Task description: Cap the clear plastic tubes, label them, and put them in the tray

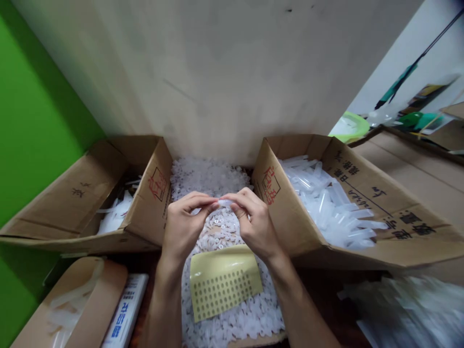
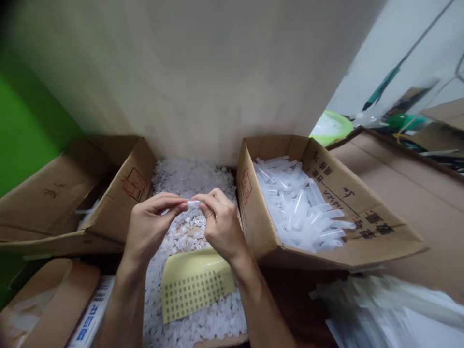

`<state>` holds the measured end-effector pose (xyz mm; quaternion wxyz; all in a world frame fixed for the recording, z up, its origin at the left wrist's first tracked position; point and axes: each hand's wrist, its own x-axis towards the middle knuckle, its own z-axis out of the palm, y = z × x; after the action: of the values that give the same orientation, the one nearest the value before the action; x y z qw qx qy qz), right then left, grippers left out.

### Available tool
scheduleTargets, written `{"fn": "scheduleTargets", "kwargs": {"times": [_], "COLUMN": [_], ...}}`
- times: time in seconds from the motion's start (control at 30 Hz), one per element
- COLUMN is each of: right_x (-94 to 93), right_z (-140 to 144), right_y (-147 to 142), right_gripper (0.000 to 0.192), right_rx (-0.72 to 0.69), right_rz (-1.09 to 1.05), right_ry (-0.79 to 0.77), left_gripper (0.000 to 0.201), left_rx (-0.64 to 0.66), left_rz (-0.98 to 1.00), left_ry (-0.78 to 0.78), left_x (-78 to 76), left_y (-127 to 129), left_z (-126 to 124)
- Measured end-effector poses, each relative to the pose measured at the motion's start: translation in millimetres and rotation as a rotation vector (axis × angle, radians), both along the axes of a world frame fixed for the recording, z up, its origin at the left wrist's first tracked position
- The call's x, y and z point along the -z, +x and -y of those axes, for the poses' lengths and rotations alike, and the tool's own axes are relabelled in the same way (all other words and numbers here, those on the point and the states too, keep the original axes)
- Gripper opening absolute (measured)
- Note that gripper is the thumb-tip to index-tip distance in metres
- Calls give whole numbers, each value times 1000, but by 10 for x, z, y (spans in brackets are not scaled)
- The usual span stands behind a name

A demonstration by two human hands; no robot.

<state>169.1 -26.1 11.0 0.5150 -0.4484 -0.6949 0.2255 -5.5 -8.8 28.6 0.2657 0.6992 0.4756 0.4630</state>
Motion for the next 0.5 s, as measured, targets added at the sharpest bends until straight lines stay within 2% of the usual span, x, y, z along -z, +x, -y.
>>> {"fn": "scheduleTargets", "kwargs": {"times": [0.1, 0.17, 0.27, 0.4, 0.5], "right_x": [72, 111, 134, 134, 148], "right_z": [-42, -60, -64, -61, -67], "right_y": [43, 71, 89, 81, 81], "right_gripper": [23, 22, 21, 25, 28], "right_rx": [91, 151, 165, 145, 161], "right_rz": [85, 100, 85, 76, 68], "right_ry": [-70, -111, -143, -162, -178], "left_gripper": [17, 17, 6, 15, 8], "left_rx": [61, 77, 82, 134, 193], "left_rz": [-335, -537, -657, -731, -746], "left_ry": [-324, -436, -444, -402, -406], "left_x": [235, 391, 536, 580, 631], "left_y": [-42, -9, 89, 119, 41], "left_z": [-65, -73, -62, -80, -104]}}
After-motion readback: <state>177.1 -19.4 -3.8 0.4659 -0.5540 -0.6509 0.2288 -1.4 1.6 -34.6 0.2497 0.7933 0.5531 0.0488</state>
